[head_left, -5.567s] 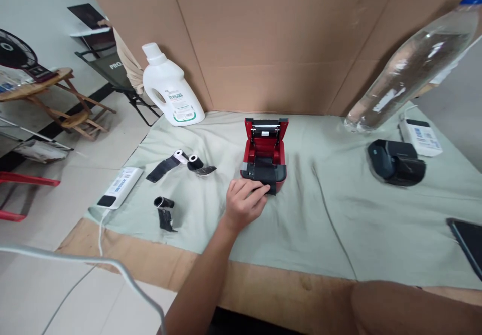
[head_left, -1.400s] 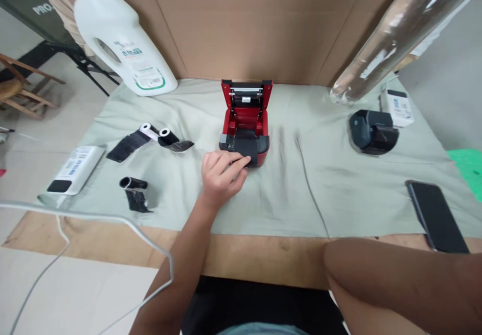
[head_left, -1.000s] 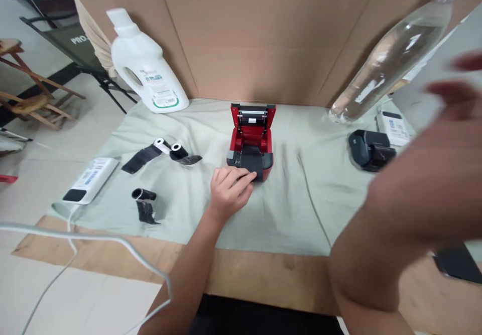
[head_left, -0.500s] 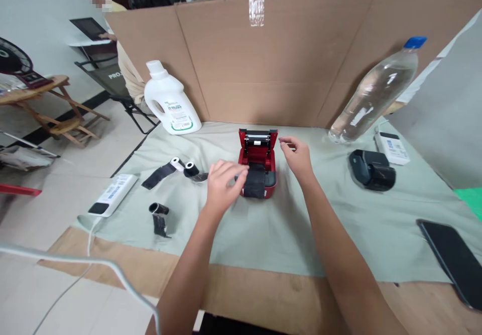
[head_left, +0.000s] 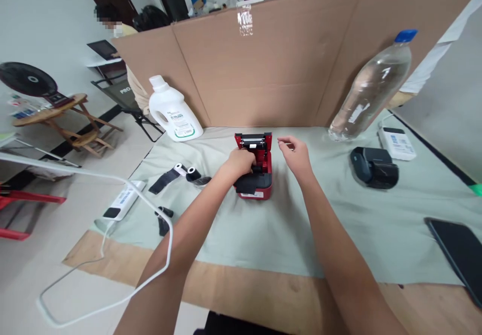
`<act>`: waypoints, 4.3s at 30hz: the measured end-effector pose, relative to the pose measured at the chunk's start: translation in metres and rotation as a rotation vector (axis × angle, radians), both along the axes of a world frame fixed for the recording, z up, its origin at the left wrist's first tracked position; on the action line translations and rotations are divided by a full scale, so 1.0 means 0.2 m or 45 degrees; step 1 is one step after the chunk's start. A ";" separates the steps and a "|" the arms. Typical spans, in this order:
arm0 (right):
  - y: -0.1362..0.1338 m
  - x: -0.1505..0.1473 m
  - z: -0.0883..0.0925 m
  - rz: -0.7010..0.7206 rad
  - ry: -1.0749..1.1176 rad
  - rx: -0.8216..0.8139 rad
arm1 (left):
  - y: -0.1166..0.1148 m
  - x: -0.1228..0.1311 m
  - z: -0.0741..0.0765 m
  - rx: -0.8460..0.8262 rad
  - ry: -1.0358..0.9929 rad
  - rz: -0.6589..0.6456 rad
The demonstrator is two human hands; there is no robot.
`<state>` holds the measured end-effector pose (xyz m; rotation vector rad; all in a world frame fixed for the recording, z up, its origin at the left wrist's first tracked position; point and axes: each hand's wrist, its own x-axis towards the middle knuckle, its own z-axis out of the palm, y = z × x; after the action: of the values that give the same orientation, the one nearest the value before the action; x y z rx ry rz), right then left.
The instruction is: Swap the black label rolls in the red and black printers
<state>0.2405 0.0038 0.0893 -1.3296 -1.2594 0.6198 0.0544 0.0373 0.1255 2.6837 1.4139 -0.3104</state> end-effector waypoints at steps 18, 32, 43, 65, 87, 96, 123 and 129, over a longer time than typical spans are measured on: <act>-0.32 -0.31 0.31 0.441 -0.422 0.230 | -0.35 -0.53 -0.34 0.041 -2.056 0.603; -0.34 -0.61 0.14 0.505 -1.046 0.249 | -0.36 -0.52 -0.47 -0.697 -2.848 0.729; -0.19 -0.66 0.21 0.489 -1.215 0.315 | -0.34 -0.51 -0.54 -0.104 -2.421 0.701; 0.35 -1.14 0.13 0.661 -1.945 -0.151 | -0.37 -0.48 -0.58 0.481 -2.007 0.732; 0.22 -1.47 0.21 0.776 -1.737 -0.331 | -0.38 -0.49 -0.56 0.145 -1.565 0.782; 0.08 -1.31 0.17 0.743 -1.463 -0.113 | -0.38 -0.51 -0.59 0.161 -1.583 0.782; -0.15 -0.22 0.31 0.663 -0.602 0.023 | -0.51 -0.41 -0.53 0.553 -1.461 0.179; -0.13 -0.24 0.29 0.610 -0.668 0.041 | -0.52 -0.38 -0.51 0.669 -1.482 0.132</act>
<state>0.1930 -0.0218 0.1474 -1.2061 -2.0419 0.5899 -0.0218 -0.0666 0.0243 2.2429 1.2394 1.5319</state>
